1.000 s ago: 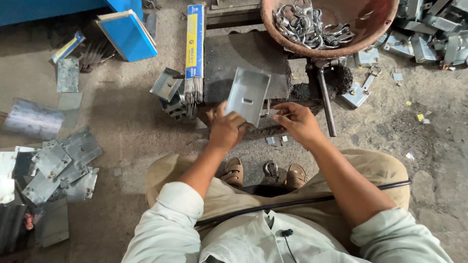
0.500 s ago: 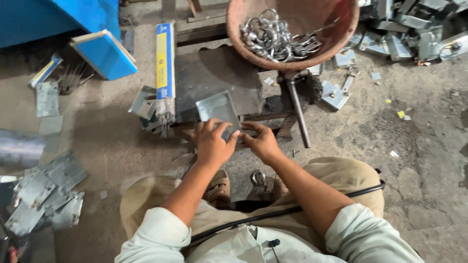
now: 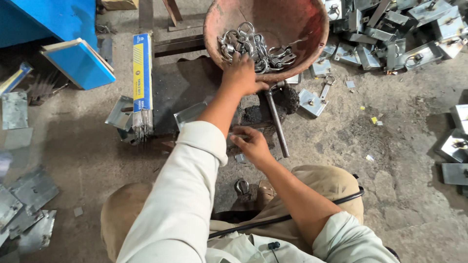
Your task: The person sits on the floor and repeatedly welds small metal plates with a welding torch. They pick up a plate, place a metal ring on it, weld the ring to the plate, and then move the finished piece aside. The process is repeated multiple times with a pile of finished parts accumulating on the floor.
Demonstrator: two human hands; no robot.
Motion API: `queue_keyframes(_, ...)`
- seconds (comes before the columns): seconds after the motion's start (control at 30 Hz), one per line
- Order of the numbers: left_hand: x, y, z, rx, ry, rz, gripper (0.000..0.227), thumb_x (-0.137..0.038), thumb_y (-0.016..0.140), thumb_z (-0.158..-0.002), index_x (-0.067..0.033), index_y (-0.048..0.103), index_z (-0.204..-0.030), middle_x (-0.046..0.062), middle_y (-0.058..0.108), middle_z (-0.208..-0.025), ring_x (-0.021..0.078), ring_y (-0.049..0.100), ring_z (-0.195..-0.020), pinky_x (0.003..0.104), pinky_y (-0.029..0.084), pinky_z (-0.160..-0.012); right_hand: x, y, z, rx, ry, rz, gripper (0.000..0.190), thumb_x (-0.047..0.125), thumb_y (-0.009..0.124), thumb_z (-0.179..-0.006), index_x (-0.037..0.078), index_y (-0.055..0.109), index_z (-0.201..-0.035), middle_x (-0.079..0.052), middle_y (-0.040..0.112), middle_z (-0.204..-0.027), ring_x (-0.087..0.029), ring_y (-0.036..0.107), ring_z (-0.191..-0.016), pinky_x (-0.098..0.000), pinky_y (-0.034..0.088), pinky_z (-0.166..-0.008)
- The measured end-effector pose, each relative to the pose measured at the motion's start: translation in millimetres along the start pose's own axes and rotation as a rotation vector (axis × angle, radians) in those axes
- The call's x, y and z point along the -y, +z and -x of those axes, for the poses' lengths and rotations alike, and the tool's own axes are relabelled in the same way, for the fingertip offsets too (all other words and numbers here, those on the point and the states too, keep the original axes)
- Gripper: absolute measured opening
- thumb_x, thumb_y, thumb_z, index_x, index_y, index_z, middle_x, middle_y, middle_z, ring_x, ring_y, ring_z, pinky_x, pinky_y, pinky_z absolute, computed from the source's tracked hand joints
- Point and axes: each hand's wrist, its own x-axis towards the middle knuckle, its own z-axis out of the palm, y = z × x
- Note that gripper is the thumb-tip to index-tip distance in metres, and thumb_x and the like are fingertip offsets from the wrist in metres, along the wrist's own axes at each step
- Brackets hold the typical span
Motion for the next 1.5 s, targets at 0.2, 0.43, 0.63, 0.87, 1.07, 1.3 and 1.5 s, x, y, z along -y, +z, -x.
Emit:
queue_keyframes(0.2,46,6,22,-0.033,0.138,0.446,0.044,-0.048,0.078,-0.093,-0.0088,0.067,-0.111,0.011,0.072,-0.112,0.0242,0.070,-0.101,0.039,0.056,-0.092,3,-28,-4,-0.224,-0.310,0.099,0.052,0.017,0.076,-0.093,0.003,0.057,-0.140,-0.008,0.068,-0.115,-0.013,0.067,-0.095,-0.0269,0.057,-0.078)
queue_keyframes(0.43,53,17,144,-0.009,0.087,1.191,0.018,-0.028,0.054,-0.111,-0.0102,0.057,-0.110,-0.002,0.067,-0.096,0.0102,0.066,-0.091,0.032,0.056,-0.080,36,-36,25,-0.375,-0.742,0.578,0.067,0.020,0.083,-0.090,0.007,0.051,-0.147,-0.013,0.064,-0.123,-0.020,0.064,-0.101,-0.0323,0.058,-0.085)
queue_keyframes(0.63,81,25,193,-0.181,-0.149,1.384,0.010,-0.017,0.062,-0.104,-0.0074,0.064,-0.103,-0.002,0.064,-0.080,0.0092,0.062,-0.072,0.032,0.055,-0.066,19,-31,24,-0.308,-0.658,0.825,0.047,0.021,0.088,-0.080,0.006,0.072,-0.122,-0.017,0.068,-0.116,-0.037,0.063,-0.110,-0.0464,0.052,-0.095)
queue_keyframes(0.87,146,29,186,-0.513,-0.222,0.773,0.010,-0.019,0.069,-0.099,-0.0091,0.069,-0.103,0.008,0.076,-0.089,0.0192,0.074,-0.076,0.035,0.058,-0.067,-7,-80,0,-0.629,-0.434,1.018,0.061,0.015,0.081,-0.080,0.004,0.064,-0.137,-0.026,0.062,-0.117,-0.046,0.056,-0.109,-0.0533,0.044,-0.092)
queue_keyframes(1.07,129,39,172,-0.464,-0.179,0.860,0.012,-0.017,0.070,-0.096,-0.0073,0.067,-0.103,0.013,0.076,-0.089,0.0250,0.077,-0.078,0.037,0.058,-0.067,-60,-113,-31,-0.638,-0.308,0.935,0.058,0.006,0.065,-0.083,0.006,0.062,-0.141,-0.020,0.069,-0.112,-0.038,0.066,-0.102,-0.0462,0.053,-0.092)
queue_keyframes(1.3,126,26,178,-0.489,-0.060,0.860,0.010,-0.015,0.069,-0.097,-0.0073,0.068,-0.103,0.014,0.076,-0.090,0.0279,0.078,-0.083,0.037,0.058,-0.066,-33,-89,-11,-0.616,-0.145,0.773,0.057,0.006,0.064,-0.084,0.007,0.064,-0.140,-0.015,0.074,-0.093,-0.023,0.069,-0.076,-0.0354,0.053,-0.071)
queue_keyframes(1.5,129,27,172,-0.735,0.057,0.393,0.015,-0.030,0.077,-0.084,-0.0158,0.075,-0.082,0.008,0.075,-0.074,0.0283,0.072,-0.072,0.049,0.051,-0.069,26,-44,39,-0.554,-0.151,0.808,0.053,0.016,0.071,-0.089,0.006,0.062,-0.141,-0.010,0.070,-0.082,-0.017,0.062,-0.065,-0.0335,0.049,-0.061)
